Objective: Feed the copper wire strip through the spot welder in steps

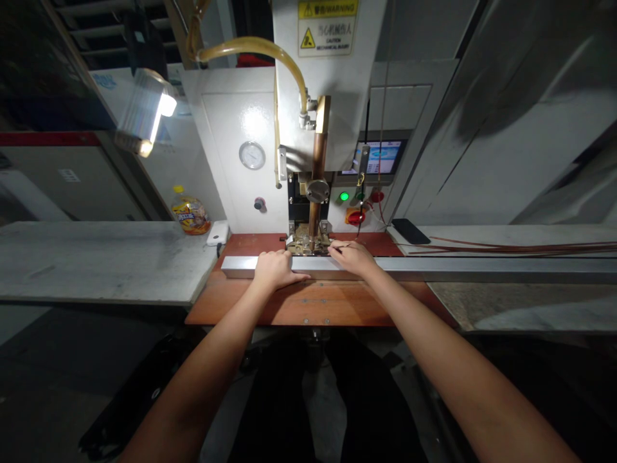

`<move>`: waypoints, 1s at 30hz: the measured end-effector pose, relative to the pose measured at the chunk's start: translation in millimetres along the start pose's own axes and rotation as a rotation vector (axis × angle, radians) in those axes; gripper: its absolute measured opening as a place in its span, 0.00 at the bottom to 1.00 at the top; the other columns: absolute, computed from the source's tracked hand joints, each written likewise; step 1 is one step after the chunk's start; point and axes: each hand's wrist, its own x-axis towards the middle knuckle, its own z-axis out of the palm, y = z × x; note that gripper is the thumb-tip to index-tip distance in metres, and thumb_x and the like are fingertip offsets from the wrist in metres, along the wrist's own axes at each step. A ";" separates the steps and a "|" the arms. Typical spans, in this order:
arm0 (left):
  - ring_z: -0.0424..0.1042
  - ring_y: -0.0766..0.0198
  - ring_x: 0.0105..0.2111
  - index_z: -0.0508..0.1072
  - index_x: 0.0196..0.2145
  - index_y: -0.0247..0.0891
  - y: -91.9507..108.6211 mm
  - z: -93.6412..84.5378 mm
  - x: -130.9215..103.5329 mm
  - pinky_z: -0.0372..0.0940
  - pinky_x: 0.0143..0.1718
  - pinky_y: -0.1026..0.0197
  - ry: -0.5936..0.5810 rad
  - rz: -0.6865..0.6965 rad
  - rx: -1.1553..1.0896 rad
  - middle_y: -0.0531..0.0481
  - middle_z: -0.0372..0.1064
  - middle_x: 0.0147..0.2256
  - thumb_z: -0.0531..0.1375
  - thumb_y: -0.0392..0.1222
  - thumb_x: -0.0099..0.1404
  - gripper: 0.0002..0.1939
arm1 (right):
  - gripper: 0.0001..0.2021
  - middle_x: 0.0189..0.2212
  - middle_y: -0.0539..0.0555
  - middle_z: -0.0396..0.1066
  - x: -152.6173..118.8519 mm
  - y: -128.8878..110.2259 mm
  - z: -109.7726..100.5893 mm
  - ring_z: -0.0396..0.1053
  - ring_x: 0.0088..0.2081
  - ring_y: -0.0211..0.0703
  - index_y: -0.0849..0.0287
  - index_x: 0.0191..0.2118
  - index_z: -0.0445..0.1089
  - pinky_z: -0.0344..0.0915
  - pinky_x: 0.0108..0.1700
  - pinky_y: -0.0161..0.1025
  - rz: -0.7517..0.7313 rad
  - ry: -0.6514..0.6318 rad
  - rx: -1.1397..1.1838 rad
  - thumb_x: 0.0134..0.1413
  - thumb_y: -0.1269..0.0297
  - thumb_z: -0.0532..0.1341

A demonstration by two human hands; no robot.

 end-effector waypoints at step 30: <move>0.74 0.47 0.42 0.72 0.39 0.38 0.6 -1.3 0.6 0.61 0.42 0.53 -0.042 -0.026 -0.041 0.39 0.75 0.39 0.51 0.80 0.48 0.42 | 0.19 0.41 0.52 0.78 -1.1 -1.1 -1.2 0.72 0.42 0.41 0.52 0.42 0.73 0.59 0.42 0.34 0.038 -0.025 0.017 0.65 0.56 0.46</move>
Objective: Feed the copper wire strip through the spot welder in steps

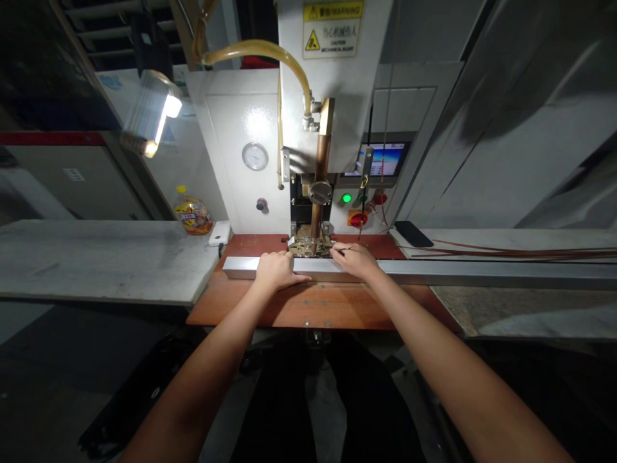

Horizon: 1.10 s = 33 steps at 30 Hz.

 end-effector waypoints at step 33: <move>0.74 0.45 0.42 0.69 0.39 0.38 -16.6 -4.6 -7.3 0.62 0.41 0.52 -0.018 0.042 0.045 0.38 0.75 0.38 0.57 0.75 0.50 0.36 | 0.18 0.44 0.52 0.77 -4.3 -4.7 -2.9 0.72 0.44 0.41 0.52 0.42 0.74 0.60 0.44 0.34 0.010 0.010 0.009 0.65 0.58 0.47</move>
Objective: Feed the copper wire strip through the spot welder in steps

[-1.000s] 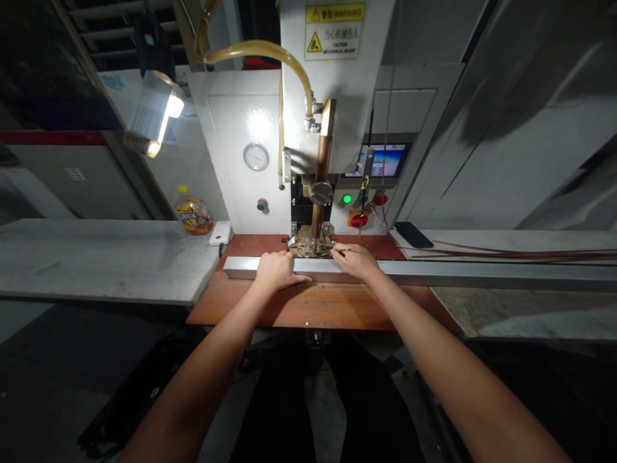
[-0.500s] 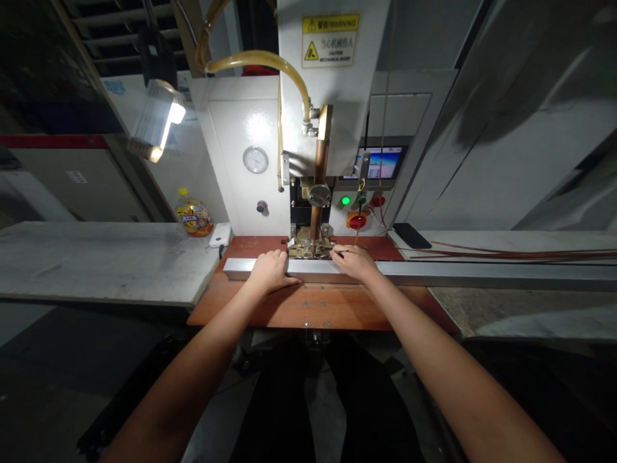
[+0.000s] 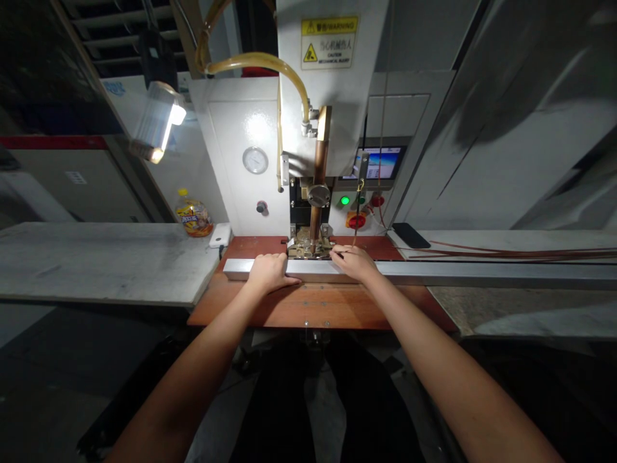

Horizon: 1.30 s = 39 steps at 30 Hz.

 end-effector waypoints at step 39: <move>0.74 0.49 0.39 0.69 0.39 0.38 5.7 9.0 -22.7 0.60 0.38 0.53 0.149 0.023 0.003 0.42 0.74 0.37 0.61 0.68 0.54 0.29 | 0.15 0.26 0.53 0.70 -23.4 3.1 18.0 0.66 0.32 0.42 0.54 0.31 0.73 0.54 0.35 0.36 -0.093 0.297 0.037 0.63 0.59 0.51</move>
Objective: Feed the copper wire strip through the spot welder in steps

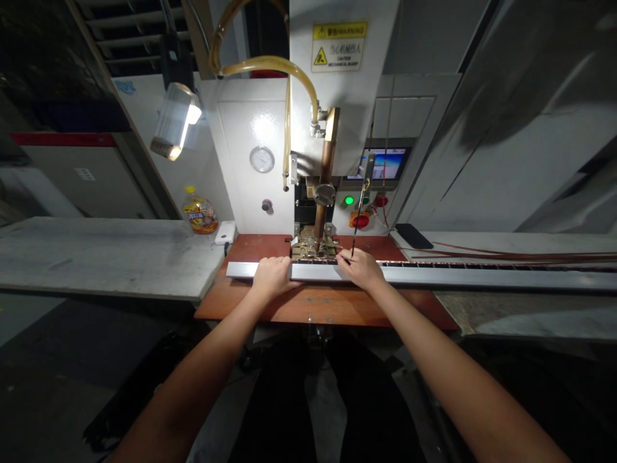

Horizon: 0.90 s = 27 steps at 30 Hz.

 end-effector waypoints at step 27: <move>0.73 0.49 0.41 0.70 0.41 0.38 10.0 5.5 5.3 0.60 0.42 0.53 -0.030 -0.025 -0.044 0.40 0.74 0.40 0.61 0.67 0.54 0.30 | 0.16 0.27 0.53 0.71 -5.1 9.9 -3.7 0.66 0.32 0.41 0.56 0.28 0.71 0.55 0.36 0.36 -0.014 0.028 0.009 0.63 0.60 0.52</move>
